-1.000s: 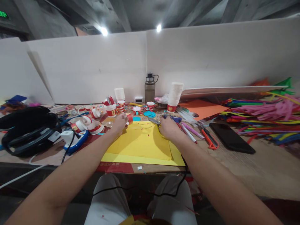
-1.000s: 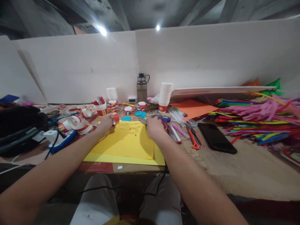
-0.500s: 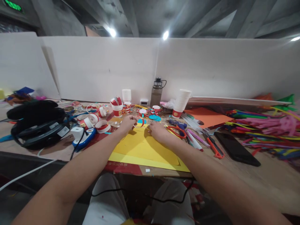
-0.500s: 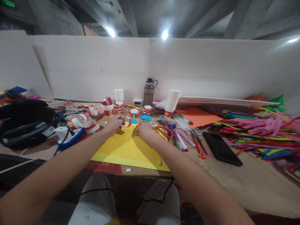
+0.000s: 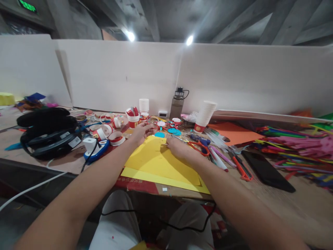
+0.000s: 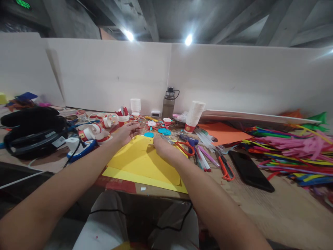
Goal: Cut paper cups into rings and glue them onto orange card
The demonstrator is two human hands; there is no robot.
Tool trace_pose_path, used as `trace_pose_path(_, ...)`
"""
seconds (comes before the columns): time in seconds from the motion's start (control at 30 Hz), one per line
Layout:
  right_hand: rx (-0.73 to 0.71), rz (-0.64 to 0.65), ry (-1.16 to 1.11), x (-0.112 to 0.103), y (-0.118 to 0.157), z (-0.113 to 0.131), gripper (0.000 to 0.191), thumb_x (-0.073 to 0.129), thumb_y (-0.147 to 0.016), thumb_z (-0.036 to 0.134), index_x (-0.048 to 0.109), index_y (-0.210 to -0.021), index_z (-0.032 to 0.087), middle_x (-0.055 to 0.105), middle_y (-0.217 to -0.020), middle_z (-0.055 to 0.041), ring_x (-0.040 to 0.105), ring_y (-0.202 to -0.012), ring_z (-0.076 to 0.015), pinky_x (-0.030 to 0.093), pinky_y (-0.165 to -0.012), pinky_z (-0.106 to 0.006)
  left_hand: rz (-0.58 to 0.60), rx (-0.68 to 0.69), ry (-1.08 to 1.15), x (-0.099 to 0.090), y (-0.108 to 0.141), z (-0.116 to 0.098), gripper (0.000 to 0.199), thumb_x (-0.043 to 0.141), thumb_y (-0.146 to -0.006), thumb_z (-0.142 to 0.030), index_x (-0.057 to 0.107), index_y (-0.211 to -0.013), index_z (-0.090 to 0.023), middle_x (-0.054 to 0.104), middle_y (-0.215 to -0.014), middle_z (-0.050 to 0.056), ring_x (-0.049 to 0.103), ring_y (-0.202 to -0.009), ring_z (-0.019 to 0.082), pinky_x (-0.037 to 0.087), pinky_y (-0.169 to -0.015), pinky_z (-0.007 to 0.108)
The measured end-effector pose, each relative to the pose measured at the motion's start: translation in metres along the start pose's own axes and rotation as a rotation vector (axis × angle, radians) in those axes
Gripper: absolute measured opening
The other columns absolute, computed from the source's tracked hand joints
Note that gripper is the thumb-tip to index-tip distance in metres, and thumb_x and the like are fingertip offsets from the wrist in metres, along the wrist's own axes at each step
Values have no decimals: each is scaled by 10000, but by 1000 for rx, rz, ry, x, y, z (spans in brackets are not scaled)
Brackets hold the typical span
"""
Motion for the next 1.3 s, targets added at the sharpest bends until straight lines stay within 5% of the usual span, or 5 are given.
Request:
trace_pose_path(0.13,-147,138,4,-1,27,31,114,550,-835,177,653,-855,135,677,-838,-87,561,-699,-155,389,-640,-241,-11,-2,27,-6,-1,-1,177,719,-689,-160,581,-790,-116,635,-660,3,588,-561,70,523,-600,210)
trace_pose_path(0.37,-645,897,-708,13,128,143,343,731,-724,321,620,-1018,183,619,-881,18,561,-766,-101,441,-680,-184,18,-2,-56,-3,0,14,259,765,-654,-245,545,-743,-140,571,-560,-31,527,-487,65,450,-506,191)
trace_pose_path(0.53,-524,329,-628,-14,81,117,225,603,-837,388,653,-912,182,647,-871,-1,559,-782,-111,429,-724,-214,54,-3,-80,4,6,19,316,792,-617,-296,535,-728,-147,569,-553,-29,506,-461,66,400,-465,186)
trace_pose_path(0.73,-79,-472,-477,-50,18,3,177,532,-850,261,604,-964,148,623,-899,-44,548,-775,-133,442,-733,-263,172,-41,-97,18,10,21,327,810,-603,-292,601,-787,-121,600,-668,-2,519,-512,62,417,-471,188)
trace_pose_path(1.3,193,-146,-1301,-8,14,-32,164,574,-870,307,592,-795,162,631,-667,7,519,-477,-58,430,-434,-161,266,-35,-83,43,27,24,501,765,-686,-378,601,-1121,-191,620,-1108,82,606,-748,113,499,-572,215)
Point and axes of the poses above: each hand's wrist, its own y-axis away from the middle knuckle, its own x-axis out of the palm, z = x × y, the point moved 8 cm from there along -y, towards the middle knuckle
